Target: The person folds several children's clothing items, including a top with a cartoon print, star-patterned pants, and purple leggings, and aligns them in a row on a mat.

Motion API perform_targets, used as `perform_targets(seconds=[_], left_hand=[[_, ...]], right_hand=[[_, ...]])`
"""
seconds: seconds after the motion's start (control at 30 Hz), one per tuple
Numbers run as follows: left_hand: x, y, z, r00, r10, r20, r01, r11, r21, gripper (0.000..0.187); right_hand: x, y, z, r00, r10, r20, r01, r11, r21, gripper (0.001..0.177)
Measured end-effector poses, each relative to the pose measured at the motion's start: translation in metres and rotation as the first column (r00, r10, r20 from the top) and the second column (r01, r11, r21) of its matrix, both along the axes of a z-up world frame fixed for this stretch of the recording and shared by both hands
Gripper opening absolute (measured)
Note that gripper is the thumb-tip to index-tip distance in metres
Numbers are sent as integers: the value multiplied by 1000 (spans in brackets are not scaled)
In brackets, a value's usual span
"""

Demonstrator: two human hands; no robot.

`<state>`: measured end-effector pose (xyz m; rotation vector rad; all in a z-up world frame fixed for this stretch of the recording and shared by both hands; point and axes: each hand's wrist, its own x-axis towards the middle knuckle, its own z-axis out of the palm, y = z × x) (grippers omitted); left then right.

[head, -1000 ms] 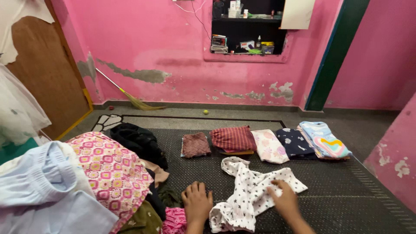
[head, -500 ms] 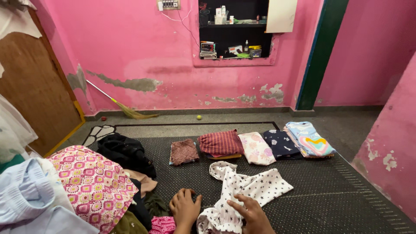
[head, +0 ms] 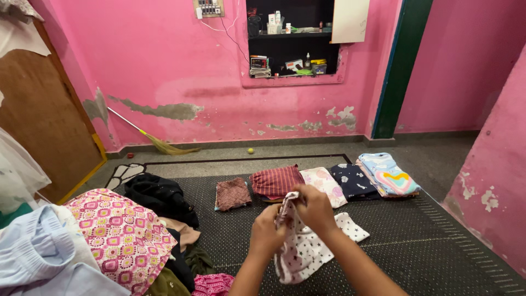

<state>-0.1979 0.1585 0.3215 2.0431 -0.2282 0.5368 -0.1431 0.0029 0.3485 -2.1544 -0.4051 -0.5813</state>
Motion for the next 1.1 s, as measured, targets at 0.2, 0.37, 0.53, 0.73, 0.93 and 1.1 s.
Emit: perform_targets(seconds=[0.2,0.37,0.53,0.73,0.93,1.1], left_hand=[[10,8,32,994,47,101,-59,991,117,25],[14,13,67,985,6,175,-38,983,179,28],[7,7,112,982,-28,185,-21,966,259,29],[2,23,174,998,66,-9,-54,885,463,36],[-3,48,226,995,87,-46,-43,803,595,28],[-13,79,249,998,61,2,-57,918,393,34]], right_hand=[[-12,-15,51,949,298,102,-286,951,-117,49],[-3,-37,95,910,414,-20,-403,872,-278,33],[-3,-50,140,945,288,151,-238,929,-283,18],[9,-76,202,992,-8,127,45,955,-294,17],[2,-101,221,959,121,256,-87,986,-140,19],[-15,-120,234,993,84,87,-85,996,-1,23]])
